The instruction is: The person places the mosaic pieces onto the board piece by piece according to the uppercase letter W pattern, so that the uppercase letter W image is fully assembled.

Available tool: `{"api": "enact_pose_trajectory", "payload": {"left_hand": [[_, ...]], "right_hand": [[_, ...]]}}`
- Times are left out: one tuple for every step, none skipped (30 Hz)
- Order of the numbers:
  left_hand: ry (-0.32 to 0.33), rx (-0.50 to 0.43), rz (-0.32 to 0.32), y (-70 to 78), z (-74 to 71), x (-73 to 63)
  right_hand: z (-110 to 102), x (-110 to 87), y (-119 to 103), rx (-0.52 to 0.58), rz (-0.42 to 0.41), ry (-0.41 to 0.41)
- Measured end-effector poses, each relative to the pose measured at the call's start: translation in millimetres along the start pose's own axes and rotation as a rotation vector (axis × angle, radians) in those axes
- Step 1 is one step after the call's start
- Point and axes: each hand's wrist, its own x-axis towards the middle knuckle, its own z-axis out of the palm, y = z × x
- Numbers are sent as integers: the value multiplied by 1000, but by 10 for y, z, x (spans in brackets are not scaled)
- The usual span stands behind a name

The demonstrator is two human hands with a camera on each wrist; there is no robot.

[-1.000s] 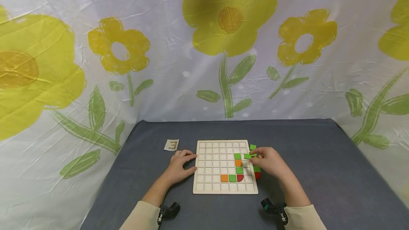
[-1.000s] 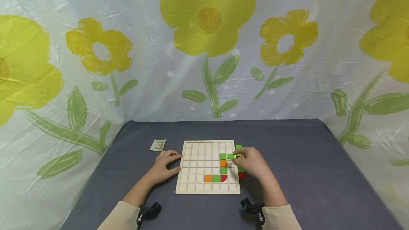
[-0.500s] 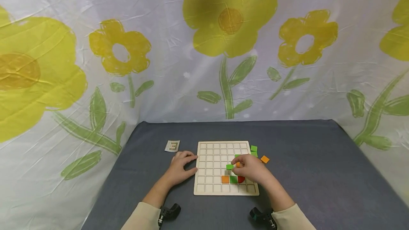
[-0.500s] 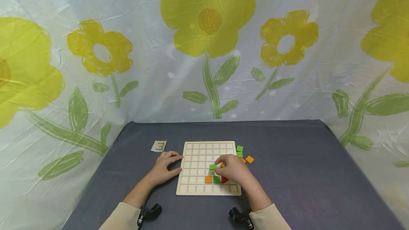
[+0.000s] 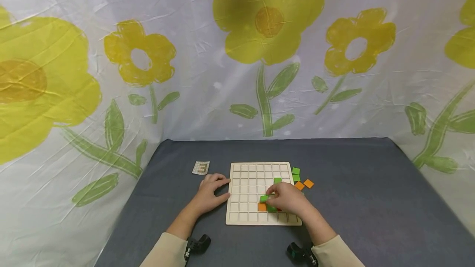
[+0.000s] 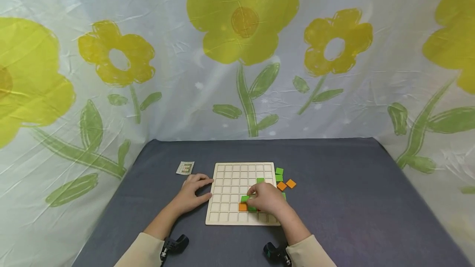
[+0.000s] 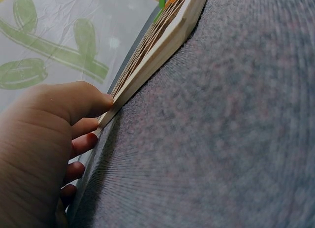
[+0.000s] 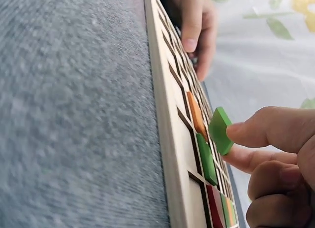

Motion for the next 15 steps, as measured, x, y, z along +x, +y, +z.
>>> {"api": "enact_pose_trajectory", "payload": {"left_hand": [[-1, -3, 1, 2, 0, 3], [-2, -6, 3, 5, -2, 5], [-3, -5, 4, 6, -2, 8], [-2, -6, 4, 7, -1, 12], [-1, -7, 5, 8, -1, 15], [-1, -6, 4, 8, -1, 18], [-1, -7, 3, 8, 0, 21], [-1, -5, 4, 5, 2, 23], [0, -5, 5, 2, 5, 25], [1, -5, 5, -1, 7, 25], [1, -3, 4, -6, 10, 23], [1, -1, 4, -11, 14, 21], [1, 1, 2, -16, 18, 17], [2, 2, 0, -22, 22, 13], [2, 0, -2, -27, 26, 9]], "right_hand": [[8, 1, 3, -6, -3, -2], [15, 3, 3, -13, -10, -1], [23, 7, 7, -19, -16, 0], [29, 9, 7, -26, -23, 3], [34, 13, 7, -31, -26, 5], [41, 13, 9, -39, -29, 8], [46, 13, 8, -44, -30, 10], [51, 13, 9, -50, -32, 14], [55, 12, 8, -53, -31, 16], [60, 10, 7, -62, -32, 22], [65, 9, 7, -69, -31, 28], [69, 7, 4, -73, -32, 34], [75, 9, 5, -77, -32, 40], [79, 8, 3, -78, -34, 47], [86, 8, 3, -79, -32, 52]]}}
